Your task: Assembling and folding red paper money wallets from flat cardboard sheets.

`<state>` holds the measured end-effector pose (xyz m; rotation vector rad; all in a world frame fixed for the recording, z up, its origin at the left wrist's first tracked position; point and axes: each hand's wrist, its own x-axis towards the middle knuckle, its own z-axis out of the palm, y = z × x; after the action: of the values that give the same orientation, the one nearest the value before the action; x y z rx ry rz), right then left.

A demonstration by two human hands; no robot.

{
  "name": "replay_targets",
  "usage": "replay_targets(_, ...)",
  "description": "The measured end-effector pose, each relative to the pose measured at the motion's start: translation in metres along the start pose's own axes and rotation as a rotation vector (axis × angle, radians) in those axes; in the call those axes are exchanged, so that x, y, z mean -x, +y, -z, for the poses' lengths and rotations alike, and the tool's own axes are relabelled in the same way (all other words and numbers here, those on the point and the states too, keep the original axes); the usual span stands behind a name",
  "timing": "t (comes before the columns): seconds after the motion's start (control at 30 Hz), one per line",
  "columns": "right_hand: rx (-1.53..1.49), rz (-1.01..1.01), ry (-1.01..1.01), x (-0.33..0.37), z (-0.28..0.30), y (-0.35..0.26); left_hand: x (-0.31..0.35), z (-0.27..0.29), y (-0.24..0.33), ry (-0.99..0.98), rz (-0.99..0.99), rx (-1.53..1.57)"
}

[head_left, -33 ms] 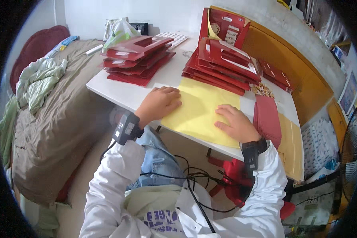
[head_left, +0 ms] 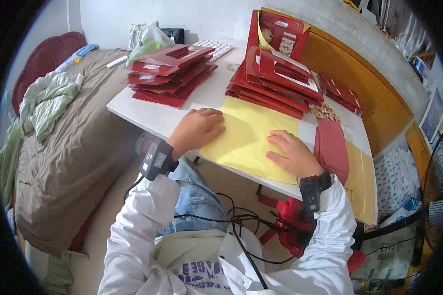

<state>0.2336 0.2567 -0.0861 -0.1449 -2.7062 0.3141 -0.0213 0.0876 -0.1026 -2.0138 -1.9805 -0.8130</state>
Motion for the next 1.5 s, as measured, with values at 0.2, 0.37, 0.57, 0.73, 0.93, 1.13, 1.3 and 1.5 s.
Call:
replay_targets(0.2,0.025,-0.015,-0.045,0.0011,0.0027,-0.0028,-0.0015,0.0030,0.0012,-0.007,-0.009,-0.015)
replay_targets(0.37,-0.030,0.014,0.016,-0.0025,-0.0013,0.0032,-0.0020,-0.0014,-0.0066,0.034,-0.038,-0.030)
replay_targets(0.57,-0.022,0.011,0.005,-0.0001,-0.0001,0.0015,-0.0008,-0.0044,-0.0053,0.049,-0.018,0.000)
replay_targets(0.73,0.017,0.003,-0.011,0.0011,0.0011,-0.0034,-0.0004,-0.0015,-0.0018,0.043,-0.016,-0.005)
replay_targets(0.93,-0.007,0.008,0.008,-0.0011,0.0029,-0.0022,-0.0028,-0.0010,-0.0023,0.050,-0.018,-0.018)
replay_targets(1.13,-0.050,-0.031,-0.010,-0.0032,0.0016,0.0027,-0.0036,-0.0040,-0.0056,0.055,-0.023,-0.017)
replay_targets(1.3,-0.028,-0.020,-0.036,0.0021,0.0017,-0.0021,-0.0003,-0.0025,-0.0025,0.044,-0.003,-0.041)
replay_targets(1.5,0.013,-0.027,-0.059,0.0009,0.0055,-0.0055,-0.0013,-0.0004,-0.0020,0.026,-0.014,-0.012)
